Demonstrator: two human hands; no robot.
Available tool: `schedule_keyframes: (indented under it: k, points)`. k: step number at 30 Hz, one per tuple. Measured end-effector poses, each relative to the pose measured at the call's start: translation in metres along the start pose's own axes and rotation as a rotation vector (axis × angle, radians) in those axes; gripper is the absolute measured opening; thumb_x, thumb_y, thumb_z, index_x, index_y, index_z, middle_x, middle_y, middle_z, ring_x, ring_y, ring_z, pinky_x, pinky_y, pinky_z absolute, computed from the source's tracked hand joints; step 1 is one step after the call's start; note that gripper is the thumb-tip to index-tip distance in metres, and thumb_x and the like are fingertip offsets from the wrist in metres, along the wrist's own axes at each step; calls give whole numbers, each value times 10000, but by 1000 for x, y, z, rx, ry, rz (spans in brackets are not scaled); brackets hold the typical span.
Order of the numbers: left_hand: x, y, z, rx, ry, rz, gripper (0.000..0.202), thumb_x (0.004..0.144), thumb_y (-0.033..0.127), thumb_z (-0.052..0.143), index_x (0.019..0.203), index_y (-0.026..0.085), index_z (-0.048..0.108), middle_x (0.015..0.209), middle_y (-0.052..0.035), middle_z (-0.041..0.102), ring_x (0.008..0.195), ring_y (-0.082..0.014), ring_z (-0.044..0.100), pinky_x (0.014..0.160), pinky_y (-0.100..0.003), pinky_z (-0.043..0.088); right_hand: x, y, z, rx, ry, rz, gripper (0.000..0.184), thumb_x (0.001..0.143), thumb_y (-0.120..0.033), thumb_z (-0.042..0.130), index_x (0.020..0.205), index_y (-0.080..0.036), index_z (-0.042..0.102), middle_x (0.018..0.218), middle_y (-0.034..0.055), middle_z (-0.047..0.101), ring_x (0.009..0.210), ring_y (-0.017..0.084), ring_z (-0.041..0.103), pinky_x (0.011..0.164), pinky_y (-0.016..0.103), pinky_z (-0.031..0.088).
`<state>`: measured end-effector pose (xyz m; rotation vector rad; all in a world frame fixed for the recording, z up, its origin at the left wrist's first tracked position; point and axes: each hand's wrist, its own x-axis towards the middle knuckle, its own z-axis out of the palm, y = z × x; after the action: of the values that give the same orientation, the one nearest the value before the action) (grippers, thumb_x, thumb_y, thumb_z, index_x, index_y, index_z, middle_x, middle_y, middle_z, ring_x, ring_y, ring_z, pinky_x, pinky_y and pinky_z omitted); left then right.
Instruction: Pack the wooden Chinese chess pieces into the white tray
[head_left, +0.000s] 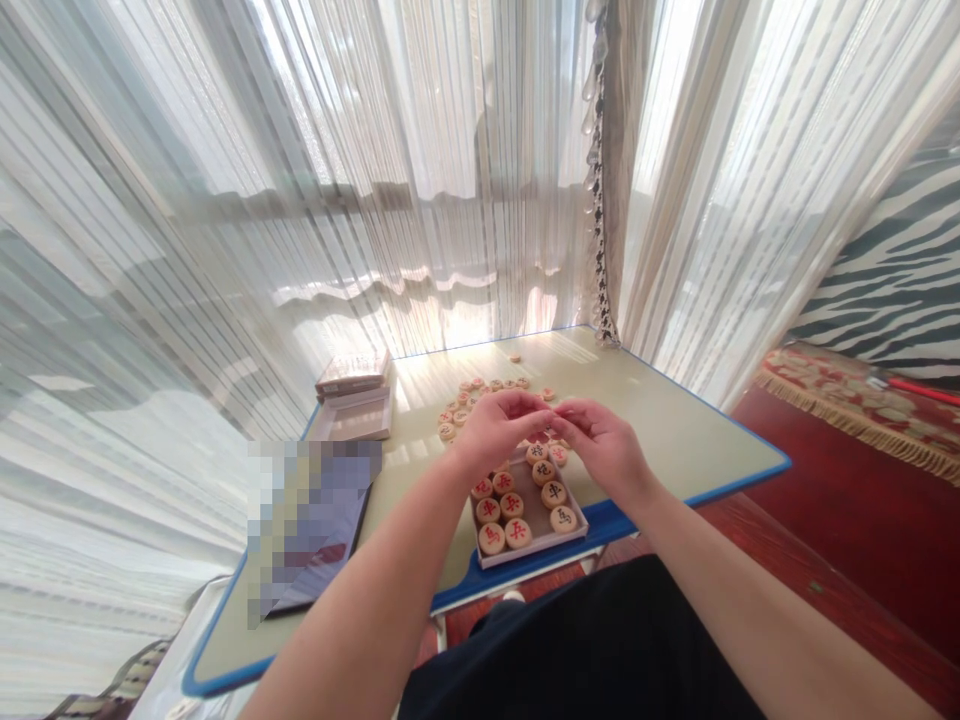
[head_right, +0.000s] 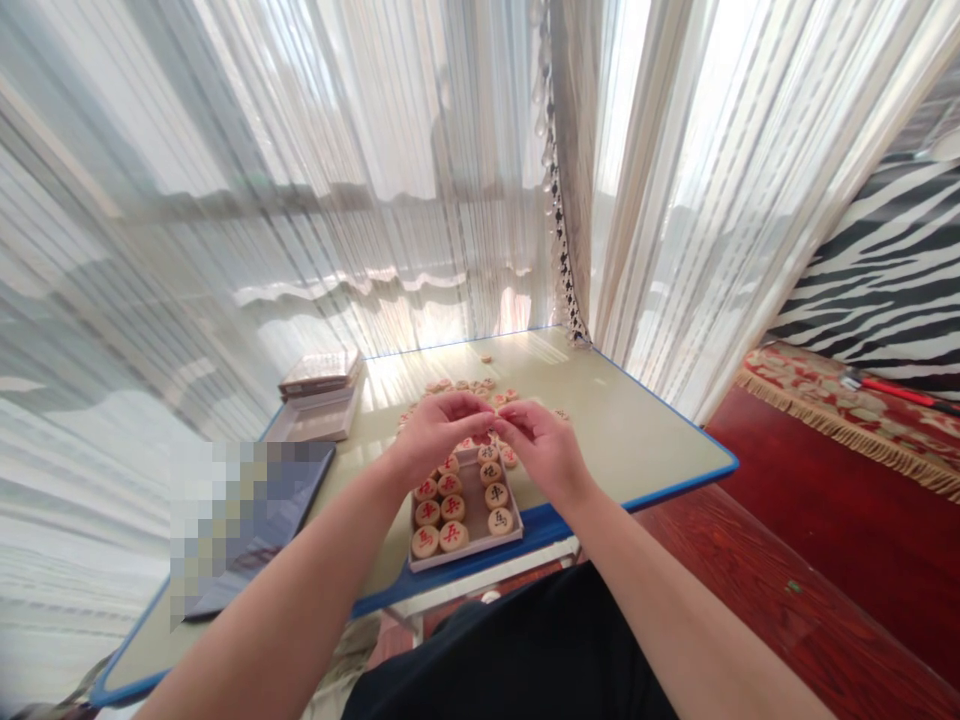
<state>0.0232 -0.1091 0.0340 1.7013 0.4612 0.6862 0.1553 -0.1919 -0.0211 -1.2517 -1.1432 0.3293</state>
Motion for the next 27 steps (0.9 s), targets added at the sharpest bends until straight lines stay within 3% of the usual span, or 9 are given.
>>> schedule_keyframes:
  k: [4,9,12,18,22,27]
  points:
    - [1,0,-1,35,28,-14,191,692,289,668,772,121,627,651,-10,615,536,-78,551,545,-217,465,0,-3,0,89,17,46,302,734,-448,640,892,-192,608,830,49,699,705,180,664,660,314,563]
    - [2,-9,-1,253,-38,19,299,664,366,687,854,137,651,790,-42,650,644,-107,575,576,-217,458,-1,-7,-2,92,46,114,407,728,-459,642,1011,-180,557,765,46,711,616,172,657,587,308,566]
    - [1,-10,1,273,-36,44,320,684,398,667,875,142,648,838,-41,655,633,-94,559,570,-208,441,-1,-6,-1,86,33,92,366,735,-440,641,988,-182,580,775,48,708,633,179,661,571,308,569]
    - [2,-3,-1,89,-19,-4,317,721,299,628,984,126,665,834,-53,656,602,-71,509,548,-198,410,-4,-9,-1,-8,6,-56,262,772,-345,618,994,-209,597,969,57,672,773,178,665,653,306,572]
    - [1,1,-6,78,-31,-96,332,737,282,595,1023,134,676,741,-34,638,547,-60,449,517,-204,371,-4,-9,-1,-100,25,-149,297,761,-327,628,1033,-231,558,1068,61,600,709,140,630,549,266,553]
    - [-2,8,-9,118,-17,-87,300,730,282,603,976,141,699,841,-65,672,667,-100,528,581,-214,411,-4,-7,-1,-244,-49,-331,274,791,-282,605,1062,-245,591,1056,57,571,706,125,597,564,260,540]
